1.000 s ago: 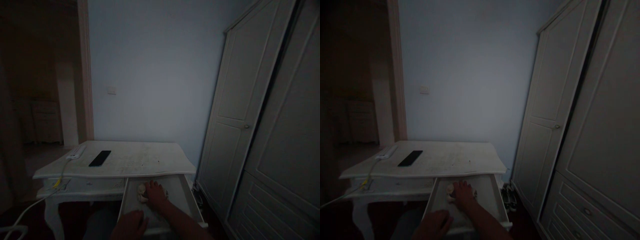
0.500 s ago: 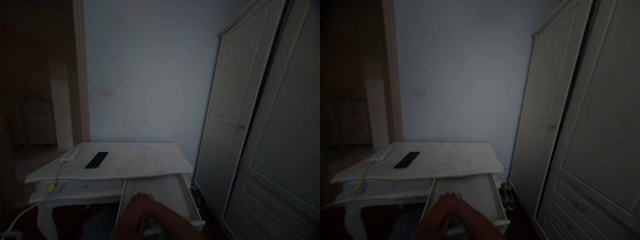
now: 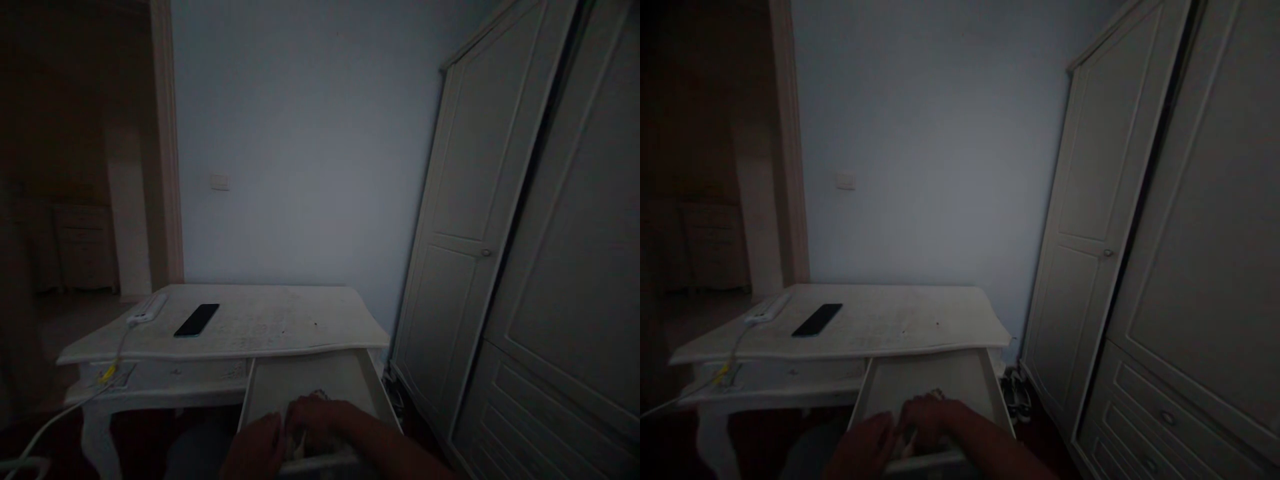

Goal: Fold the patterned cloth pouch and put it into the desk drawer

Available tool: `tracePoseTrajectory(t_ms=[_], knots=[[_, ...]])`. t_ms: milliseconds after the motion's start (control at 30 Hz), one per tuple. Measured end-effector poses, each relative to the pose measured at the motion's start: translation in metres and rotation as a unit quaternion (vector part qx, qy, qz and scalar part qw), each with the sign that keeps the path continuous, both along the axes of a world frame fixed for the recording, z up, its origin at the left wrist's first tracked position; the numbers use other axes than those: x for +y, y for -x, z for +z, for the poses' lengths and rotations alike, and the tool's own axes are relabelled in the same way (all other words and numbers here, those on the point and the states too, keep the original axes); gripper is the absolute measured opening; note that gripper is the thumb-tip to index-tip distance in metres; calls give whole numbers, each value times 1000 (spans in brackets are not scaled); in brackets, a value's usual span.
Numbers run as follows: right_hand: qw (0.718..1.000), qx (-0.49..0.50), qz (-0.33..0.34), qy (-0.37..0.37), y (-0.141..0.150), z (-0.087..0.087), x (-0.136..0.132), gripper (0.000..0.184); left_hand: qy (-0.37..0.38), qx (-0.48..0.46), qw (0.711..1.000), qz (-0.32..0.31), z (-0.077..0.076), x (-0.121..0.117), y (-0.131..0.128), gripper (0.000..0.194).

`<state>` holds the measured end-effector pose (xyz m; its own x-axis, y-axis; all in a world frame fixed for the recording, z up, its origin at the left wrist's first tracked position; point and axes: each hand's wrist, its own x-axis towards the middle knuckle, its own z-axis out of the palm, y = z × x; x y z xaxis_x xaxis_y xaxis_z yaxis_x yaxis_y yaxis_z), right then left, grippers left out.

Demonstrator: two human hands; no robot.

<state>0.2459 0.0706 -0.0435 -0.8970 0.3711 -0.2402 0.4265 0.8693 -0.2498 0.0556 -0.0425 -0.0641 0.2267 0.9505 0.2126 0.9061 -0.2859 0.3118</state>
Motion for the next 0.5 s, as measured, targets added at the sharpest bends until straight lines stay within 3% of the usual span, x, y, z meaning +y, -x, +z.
tracePoseTrajectory(t_ms=[100, 167, 233, 333, 500], knots=[[998, 28, -57, 4, -63, 12, -3, 54, 30, 42, 999, 16, 5, -2, -3, 31], [981, 47, -188, -24, -95, 17, -3, 59, 32, 52, 998, 9, 4, -1, -5, 32], [942, 58, -325, -66, -112, 19, 0, 63, 34, 56, 998, 2, 2, -1, -7, 36], [894, 63, -429, -114, -103, 18, 8, 60, 47, 62, 997, 2, 3, -1, -9, 37], [870, 71, -459, -166, -34, 8, 22, 51, 46, 53, 998, -8, 6, -1, -6, 35]])
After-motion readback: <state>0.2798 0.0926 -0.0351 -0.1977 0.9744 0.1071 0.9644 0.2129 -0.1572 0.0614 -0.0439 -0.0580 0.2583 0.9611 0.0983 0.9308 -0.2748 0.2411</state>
